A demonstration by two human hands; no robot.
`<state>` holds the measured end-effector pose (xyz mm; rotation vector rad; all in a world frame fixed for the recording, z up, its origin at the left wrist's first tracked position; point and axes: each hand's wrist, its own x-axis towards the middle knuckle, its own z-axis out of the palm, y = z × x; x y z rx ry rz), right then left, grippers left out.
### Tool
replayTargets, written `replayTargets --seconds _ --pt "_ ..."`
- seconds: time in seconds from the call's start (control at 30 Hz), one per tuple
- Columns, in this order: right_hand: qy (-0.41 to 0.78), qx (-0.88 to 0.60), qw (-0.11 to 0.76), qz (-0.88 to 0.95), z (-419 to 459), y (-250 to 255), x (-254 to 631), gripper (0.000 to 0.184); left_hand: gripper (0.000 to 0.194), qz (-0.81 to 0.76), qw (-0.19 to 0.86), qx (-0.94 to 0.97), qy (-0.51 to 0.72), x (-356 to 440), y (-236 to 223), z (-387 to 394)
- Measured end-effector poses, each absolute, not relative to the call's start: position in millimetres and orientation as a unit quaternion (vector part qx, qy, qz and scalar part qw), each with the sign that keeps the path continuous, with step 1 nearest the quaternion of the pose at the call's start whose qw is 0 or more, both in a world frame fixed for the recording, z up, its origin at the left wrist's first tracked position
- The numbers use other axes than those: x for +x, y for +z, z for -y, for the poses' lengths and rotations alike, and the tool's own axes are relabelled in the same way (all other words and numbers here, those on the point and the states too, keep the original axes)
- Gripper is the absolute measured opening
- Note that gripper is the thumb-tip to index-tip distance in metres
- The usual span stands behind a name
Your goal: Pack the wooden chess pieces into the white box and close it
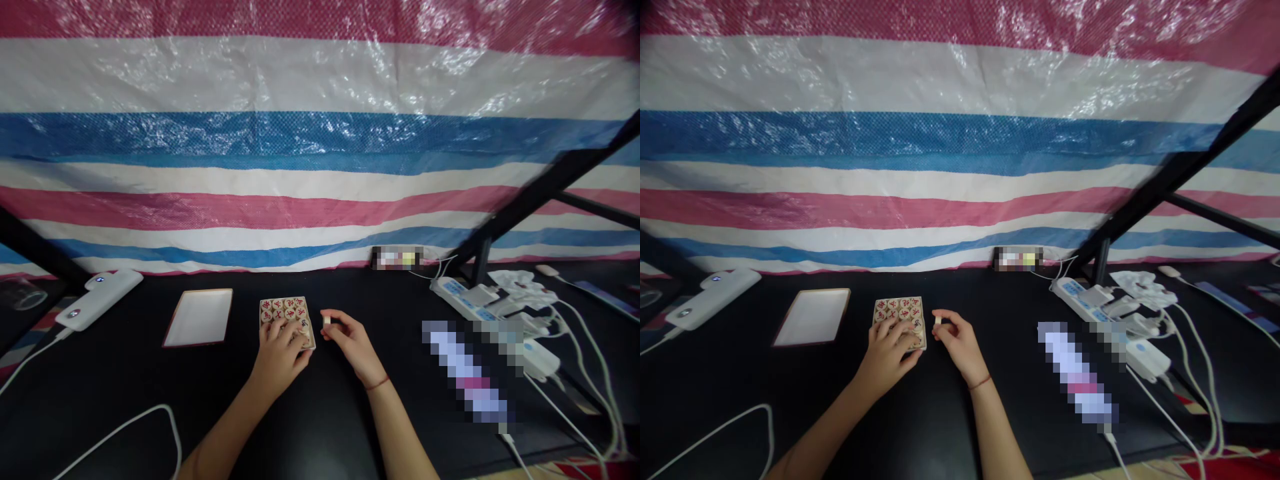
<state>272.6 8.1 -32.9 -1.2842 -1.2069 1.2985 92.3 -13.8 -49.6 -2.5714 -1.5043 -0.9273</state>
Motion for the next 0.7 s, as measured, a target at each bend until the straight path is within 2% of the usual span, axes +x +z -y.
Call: replayTargets --seconds 0.1,0.27,0.43,0.7 --pt "0.515 -0.497 0.450 0.534 -6.4 -31.8 269.0 0.034 0.009 0.484 0.022 -0.827 -0.284 89.0 -46.0 15.5" --pt "0.446 -0.480 0.415 0.631 -1.3 -28.0 262.8 0.018 0.027 0.503 0.037 -0.817 -0.279 67.5 -39.6 16.0" --pt "0.369 -0.470 0.369 0.712 1.9 -26.6 259.5 0.018 0.047 0.509 0.017 -0.823 -0.251 41.8 -45.6 15.8" --pt "0.347 -0.461 0.333 0.746 0.2 -32.8 260.5 0.013 0.050 0.490 -0.047 -0.822 -0.287 38.4 -64.4 11.1"
